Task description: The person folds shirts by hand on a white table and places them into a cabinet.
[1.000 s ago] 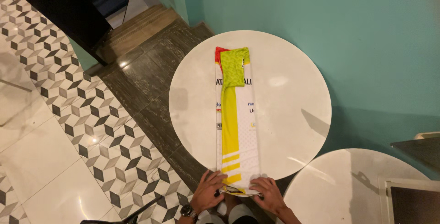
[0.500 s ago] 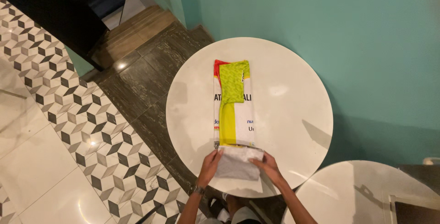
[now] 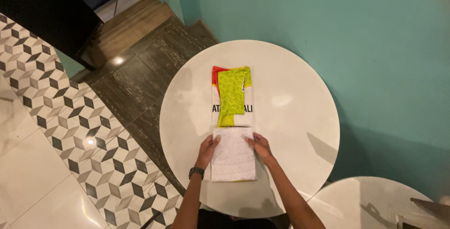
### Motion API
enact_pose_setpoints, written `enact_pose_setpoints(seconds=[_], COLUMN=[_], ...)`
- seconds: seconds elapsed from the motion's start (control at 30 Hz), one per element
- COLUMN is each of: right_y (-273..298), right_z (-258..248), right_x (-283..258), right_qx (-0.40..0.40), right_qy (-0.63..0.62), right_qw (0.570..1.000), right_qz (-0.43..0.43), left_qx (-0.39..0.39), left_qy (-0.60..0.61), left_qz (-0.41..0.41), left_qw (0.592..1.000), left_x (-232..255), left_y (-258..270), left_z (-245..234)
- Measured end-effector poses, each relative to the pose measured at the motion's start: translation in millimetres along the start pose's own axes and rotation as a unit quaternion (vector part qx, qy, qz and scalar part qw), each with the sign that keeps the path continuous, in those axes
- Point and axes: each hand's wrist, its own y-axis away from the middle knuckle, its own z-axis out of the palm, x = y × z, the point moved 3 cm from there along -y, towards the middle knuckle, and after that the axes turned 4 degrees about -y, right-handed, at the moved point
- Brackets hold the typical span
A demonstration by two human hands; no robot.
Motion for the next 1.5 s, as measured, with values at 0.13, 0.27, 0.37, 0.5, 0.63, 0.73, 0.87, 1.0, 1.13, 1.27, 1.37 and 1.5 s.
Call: enact_pose_setpoints(seconds=[0.13, 0.27, 0.37, 0.5, 0.63, 0.73, 0.87, 1.0, 1.13, 1.27, 1.37, 1.5], right_y=[-12.8, -20.5, -29.7, -37.5, -42.9, -50.1, -55.8, -55.0, -49.2, -49.2, -54.0, -58.4], right_z=[-1.6, -7.7, -10.2, -5.7, -8.2, -10.8, -6.8, -7.7, -2.2, -1.5, -4.0, -9.3], right_x=[14.8, 3.9, -1.6, -3.1, -6.9, -9.2, -7.5, -11.5, -22.0, -28.4, -20.6, -12.6], right_qx=[0.016, 0.017, 0.026, 0.064, 0.062, 0.090, 0.078, 0.113, 0.126, 0.141, 0.144, 0.152], right_qy=[0.000, -0.023, -0.040, 0.034, 0.041, 0.012, 0.028, 0.092, 0.118, 0.184, 0.197, 0.234], right_qw=[0.999, 0.999, 0.998, 0.995, 0.996, 0.995, 0.996, 0.989, 0.985, 0.972, 0.970, 0.960], right_qz=[0.037, 0.032, 0.031, 0.063, 0.047, 0.039, 0.020, 0.003, 0.014, 0.037, 0.019, -0.025], left_qx=[0.040, 0.014, 0.036, 0.061, 0.051, 0.038, 0.053, 0.061, 0.073, 0.079, 0.097, 0.134], left_qy=[-0.056, -0.028, -0.037, -0.131, -0.082, -0.095, -0.136, -0.198, -0.213, -0.225, -0.208, -0.184], left_qz=[0.005, -0.019, -0.013, -0.004, -0.011, 0.042, 0.053, 0.037, 0.016, 0.016, -0.006, 0.005], left_qw=[0.998, 0.999, 0.999, 0.989, 0.995, 0.994, 0.988, 0.978, 0.974, 0.971, 0.973, 0.974], left_x=[-22.3, -12.9, -13.0, -17.3, -15.6, -8.1, -10.3, -0.8, 8.5, 8.5, 1.3, 4.9], left_y=[-14.8, -23.3, -40.5, -51.9, -57.3, -64.6, -68.2, -74.3, -72.0, -73.6, -75.2, -70.7], left_z=[-6.5, -13.2, -14.2, -12.4, -13.1, -18.2, -19.2, -18.1, -17.7, -17.1, -21.4, -19.6])
